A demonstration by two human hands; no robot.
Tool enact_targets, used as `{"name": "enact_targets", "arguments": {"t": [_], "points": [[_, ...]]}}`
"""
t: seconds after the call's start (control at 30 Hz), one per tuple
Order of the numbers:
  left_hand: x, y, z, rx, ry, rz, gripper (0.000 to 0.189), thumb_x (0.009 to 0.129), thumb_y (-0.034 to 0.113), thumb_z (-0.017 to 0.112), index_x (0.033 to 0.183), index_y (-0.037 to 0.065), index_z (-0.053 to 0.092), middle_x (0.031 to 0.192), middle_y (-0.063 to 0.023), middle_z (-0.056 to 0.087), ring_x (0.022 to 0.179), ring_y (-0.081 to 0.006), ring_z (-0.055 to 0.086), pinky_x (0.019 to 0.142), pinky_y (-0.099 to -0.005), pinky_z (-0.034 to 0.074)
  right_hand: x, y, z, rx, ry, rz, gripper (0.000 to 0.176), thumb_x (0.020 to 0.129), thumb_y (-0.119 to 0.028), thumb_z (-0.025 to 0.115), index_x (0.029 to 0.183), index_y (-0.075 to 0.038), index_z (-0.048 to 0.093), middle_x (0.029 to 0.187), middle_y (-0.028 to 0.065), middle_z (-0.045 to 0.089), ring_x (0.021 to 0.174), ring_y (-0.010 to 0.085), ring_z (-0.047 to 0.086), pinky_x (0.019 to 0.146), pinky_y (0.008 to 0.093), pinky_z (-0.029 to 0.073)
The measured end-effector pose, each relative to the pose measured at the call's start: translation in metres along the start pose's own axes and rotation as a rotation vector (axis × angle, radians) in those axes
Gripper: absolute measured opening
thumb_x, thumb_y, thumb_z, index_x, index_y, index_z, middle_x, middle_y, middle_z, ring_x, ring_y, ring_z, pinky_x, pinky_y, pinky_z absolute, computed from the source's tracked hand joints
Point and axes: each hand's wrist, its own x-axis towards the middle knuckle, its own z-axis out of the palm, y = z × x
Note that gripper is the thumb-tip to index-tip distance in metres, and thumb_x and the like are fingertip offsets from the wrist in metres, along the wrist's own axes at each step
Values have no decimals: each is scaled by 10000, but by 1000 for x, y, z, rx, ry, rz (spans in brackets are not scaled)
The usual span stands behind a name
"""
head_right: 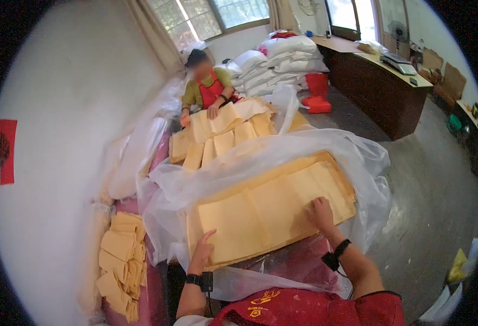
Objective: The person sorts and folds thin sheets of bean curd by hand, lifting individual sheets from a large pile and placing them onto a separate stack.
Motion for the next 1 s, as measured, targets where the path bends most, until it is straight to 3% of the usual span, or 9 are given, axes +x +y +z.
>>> {"name": "enact_targets", "arguments": {"t": [0.27,0.33,0.47,0.53,0.6,0.67,0.7,0.8,1.0], "points": [[23,1,16,28,-90,1,644,728,-160,432,1317,70,556,1184,-82,602,1009,-145,589,835,-233,480,-43,-44,-7,-41,-88,234,280,782,-274,707,881,-51,569,870,121,616,791,314,607,699,394,478],[20,-8,14,-96,-108,18,641,730,-156,438,1317,74,557,1183,-84,603,1014,-143,589,829,-232,483,-27,-50,-11,230,-300,525,205,787,-171,676,844,-30,539,944,123,625,811,303,616,696,408,494],[15,-25,25,-136,-83,-6,632,734,-134,462,1319,87,556,1165,-74,608,989,-126,586,790,-232,492,-2,-44,13,884,-274,553,171,756,-123,680,879,-55,583,1067,145,629,848,278,633,698,387,508],[14,-30,38,-77,-72,-25,627,738,-118,468,1324,90,553,1146,-71,614,951,-124,587,774,-237,492,4,-104,23,975,-196,98,169,730,-123,691,867,-79,602,1174,187,594,957,318,616,796,426,505],[18,-37,58,-16,-68,-33,622,742,-101,474,1328,93,550,1128,-69,621,913,-121,588,757,-242,492,2,-126,61,556,-210,-401,190,694,-121,703,841,-70,594,1225,207,556,1102,351,554,900,460,460],[22,-48,72,-42,10,254,561,792,-37,519,1341,81,531,1174,-102,611,986,-150,580,828,-252,473,-13,-159,89,333,-430,-406,189,700,-139,691,843,-64,594,1259,186,542,1233,379,463,990,470,396],[-1,6,67,-218,-73,-168,537,850,81,603,1373,60,482,1289,-163,553,1175,-204,520,966,-278,414,-23,-166,98,336,-427,-420,189,700,-139,691,843,-64,594,1259,186,542,1233,379,463,990,470,396],[6,-7,81,-355,155,30,629,865,205,670,1416,49,409,1366,-190,489,1275,-233,446,1023,-315,377,-43,-190,108,316,-423,-455,302,725,-219,696,985,-111,587,1304,147,513,1179,359,485,980,493,394],[14,17,82,178,214,219,789,867,223,661,1498,115,199,1294,-263,525,1179,-382,535,952,-413,451,-43,-203,67,137,-639,-597,647,760,-372,662,1335,-141,474,1455,147,391,1381,367,299,1020,576,309]]}}
